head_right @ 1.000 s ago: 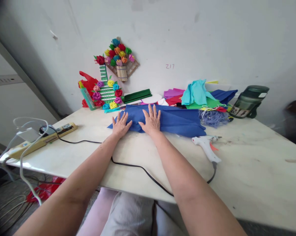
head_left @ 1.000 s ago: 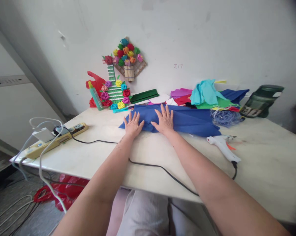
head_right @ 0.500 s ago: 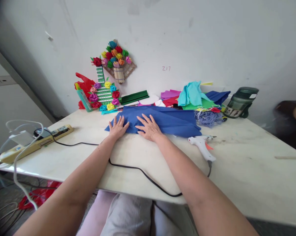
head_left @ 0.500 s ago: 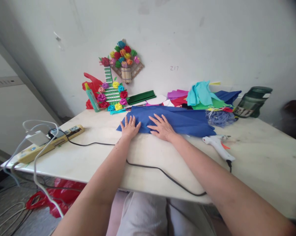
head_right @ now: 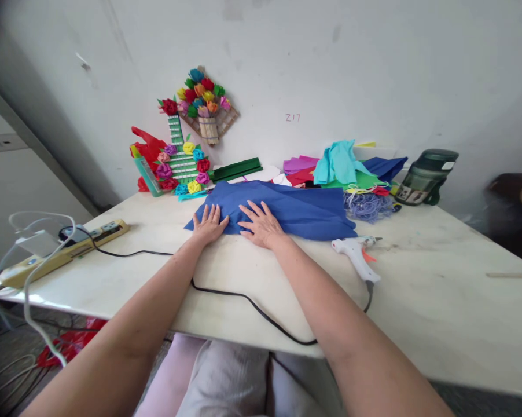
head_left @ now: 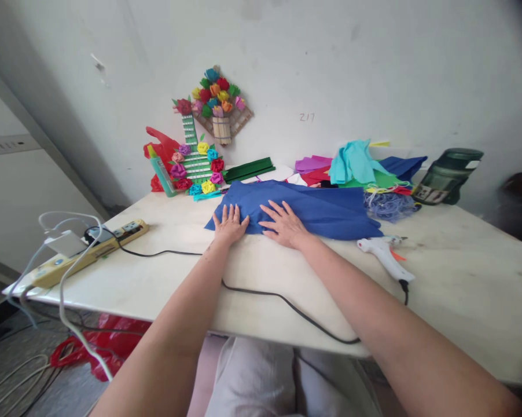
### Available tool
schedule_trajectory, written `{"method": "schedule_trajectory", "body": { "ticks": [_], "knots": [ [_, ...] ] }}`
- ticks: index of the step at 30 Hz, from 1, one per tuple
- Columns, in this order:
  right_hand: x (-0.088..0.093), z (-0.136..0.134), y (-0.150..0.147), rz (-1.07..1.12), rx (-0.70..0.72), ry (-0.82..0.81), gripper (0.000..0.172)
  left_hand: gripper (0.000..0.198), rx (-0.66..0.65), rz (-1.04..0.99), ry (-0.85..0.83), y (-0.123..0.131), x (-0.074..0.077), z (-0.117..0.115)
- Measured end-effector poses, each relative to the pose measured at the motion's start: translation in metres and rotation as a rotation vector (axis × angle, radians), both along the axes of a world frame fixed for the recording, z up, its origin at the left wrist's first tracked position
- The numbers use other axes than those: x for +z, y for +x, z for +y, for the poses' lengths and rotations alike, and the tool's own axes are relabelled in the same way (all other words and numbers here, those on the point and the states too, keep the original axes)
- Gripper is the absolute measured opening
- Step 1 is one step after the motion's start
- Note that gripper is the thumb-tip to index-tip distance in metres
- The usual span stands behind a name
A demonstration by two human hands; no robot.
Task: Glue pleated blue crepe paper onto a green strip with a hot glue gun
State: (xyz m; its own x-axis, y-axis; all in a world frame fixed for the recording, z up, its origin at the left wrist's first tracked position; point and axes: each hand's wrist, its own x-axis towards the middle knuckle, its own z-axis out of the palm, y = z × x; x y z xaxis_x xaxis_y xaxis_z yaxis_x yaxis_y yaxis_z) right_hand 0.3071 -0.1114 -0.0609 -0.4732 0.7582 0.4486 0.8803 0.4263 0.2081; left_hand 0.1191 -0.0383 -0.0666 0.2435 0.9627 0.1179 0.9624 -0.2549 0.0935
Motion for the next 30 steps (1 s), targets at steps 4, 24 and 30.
{"method": "schedule_trajectory", "body": {
  "ticks": [4, 24, 30],
  "knots": [
    [-0.0004, 0.0011, -0.0003, -0.015, -0.004, 0.005, 0.037, 0.074, -0.006, 0.008, -0.007, -0.0002, 0.0004, -0.0006],
    [-0.0022, 0.0025, -0.0018, -0.014, 0.017, -0.037, 0.041, 0.074, -0.003, 0.015, -0.016, 0.0003, 0.0023, -0.0026],
    [-0.0042, 0.0039, -0.0022, 0.002, -0.011, -0.054, 0.040, 0.074, -0.009, 0.025, -0.005, -0.0007, 0.0015, -0.0022]
  ]
}}
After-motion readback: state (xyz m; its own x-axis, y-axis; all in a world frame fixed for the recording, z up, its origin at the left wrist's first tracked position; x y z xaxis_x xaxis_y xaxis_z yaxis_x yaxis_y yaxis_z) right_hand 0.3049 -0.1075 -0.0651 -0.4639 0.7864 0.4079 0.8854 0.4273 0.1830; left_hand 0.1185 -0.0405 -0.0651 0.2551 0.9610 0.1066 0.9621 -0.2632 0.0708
